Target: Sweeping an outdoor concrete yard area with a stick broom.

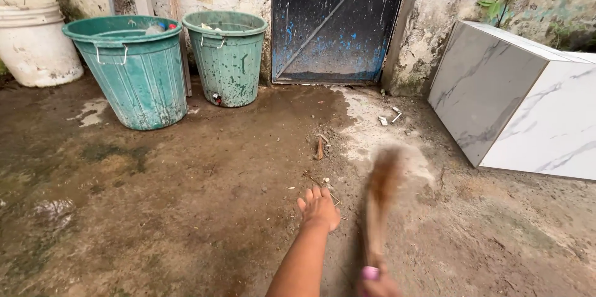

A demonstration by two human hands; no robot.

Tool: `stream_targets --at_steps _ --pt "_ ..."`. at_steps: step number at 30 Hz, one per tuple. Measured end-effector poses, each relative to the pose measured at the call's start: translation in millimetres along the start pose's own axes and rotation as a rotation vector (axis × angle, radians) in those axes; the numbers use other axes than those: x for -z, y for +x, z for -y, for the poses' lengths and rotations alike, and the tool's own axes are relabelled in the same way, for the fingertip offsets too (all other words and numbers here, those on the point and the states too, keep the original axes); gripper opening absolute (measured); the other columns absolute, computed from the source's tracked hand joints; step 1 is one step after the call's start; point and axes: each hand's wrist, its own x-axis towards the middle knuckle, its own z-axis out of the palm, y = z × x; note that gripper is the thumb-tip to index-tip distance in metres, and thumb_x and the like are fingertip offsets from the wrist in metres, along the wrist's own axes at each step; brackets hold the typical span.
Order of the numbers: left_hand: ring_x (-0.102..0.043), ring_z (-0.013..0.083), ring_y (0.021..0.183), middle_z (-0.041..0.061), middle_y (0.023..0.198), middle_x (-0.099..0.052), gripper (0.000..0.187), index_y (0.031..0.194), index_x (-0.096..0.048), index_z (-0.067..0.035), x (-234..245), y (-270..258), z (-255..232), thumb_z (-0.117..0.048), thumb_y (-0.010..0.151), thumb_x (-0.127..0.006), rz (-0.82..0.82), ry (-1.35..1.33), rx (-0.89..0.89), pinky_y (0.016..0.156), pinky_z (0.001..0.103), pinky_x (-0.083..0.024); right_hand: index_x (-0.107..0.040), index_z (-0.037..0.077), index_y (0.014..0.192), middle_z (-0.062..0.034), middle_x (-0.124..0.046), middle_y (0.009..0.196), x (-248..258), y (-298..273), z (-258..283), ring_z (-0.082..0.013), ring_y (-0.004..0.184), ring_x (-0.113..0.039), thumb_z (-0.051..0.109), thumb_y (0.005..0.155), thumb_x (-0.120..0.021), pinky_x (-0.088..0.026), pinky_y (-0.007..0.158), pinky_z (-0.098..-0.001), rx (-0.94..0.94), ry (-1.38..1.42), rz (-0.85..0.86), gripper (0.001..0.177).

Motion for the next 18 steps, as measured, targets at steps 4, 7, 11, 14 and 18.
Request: stream_targets --at_steps 4,7,11,14,18 --pt "-0.028 0.03 0.146 0.011 0.152 -0.037 0.064 0.146 -0.042 -0.007 11 -19 0 -0.034 0.094 -0.067 -0.077 -0.038 0.003 0.118 0.054 -0.021 -0.017 0.021 0.16 -0.0129 -0.074 0.097 -45 -4 110 -0.0225 0.077 -0.071 0.0 0.073 -0.07 -0.058 0.068 -0.0346 0.136 0.179 0.259 0.104" --pt "-0.029 0.0301 0.145 0.011 0.153 -0.037 0.061 0.145 -0.043 -0.007 22 -31 13 -0.033 0.093 -0.066 -0.093 -0.055 0.007 0.118 0.054 -0.022 -0.017 0.024 0.163 -0.0167 -0.073 0.1 -38 -62 199 -0.028 0.077 -0.067 0.004 0.078 -0.07 -0.057 0.071 -0.0424 0.076 0.184 0.193 0.102" --pt "-0.023 0.0323 0.147 0.012 0.156 -0.032 0.065 0.146 -0.04 -0.007 31 -34 52 -0.033 0.093 -0.068 -0.135 -0.039 0.022 0.119 0.057 -0.016 -0.01 0.036 0.164 -0.0169 -0.069 0.121 -18 -80 196 -0.0273 0.088 -0.074 0.012 0.083 -0.076 -0.062 0.083 -0.0414 -0.008 -0.275 0.028 0.107" --pt "-0.029 0.0298 0.145 0.011 0.157 -0.034 0.063 0.147 -0.041 -0.007 42 -48 70 -0.033 0.095 -0.065 -0.132 0.037 0.064 0.117 0.054 -0.023 -0.012 0.037 0.164 -0.0185 -0.063 0.131 34 -68 149 -0.0281 0.091 -0.076 0.019 0.093 -0.074 -0.067 0.087 -0.0455 -0.154 -0.336 0.182 0.097" --pt "-0.028 0.0293 0.146 0.012 0.157 -0.034 0.065 0.149 -0.04 -0.008 53 -67 82 -0.037 0.096 -0.064 -0.081 0.041 0.111 0.118 0.053 -0.023 -0.009 0.047 0.163 -0.0203 -0.074 0.121 78 -86 119 -0.028 0.09 -0.079 0.027 0.086 -0.077 -0.065 0.084 -0.0428 -0.069 -0.419 0.037 0.105"
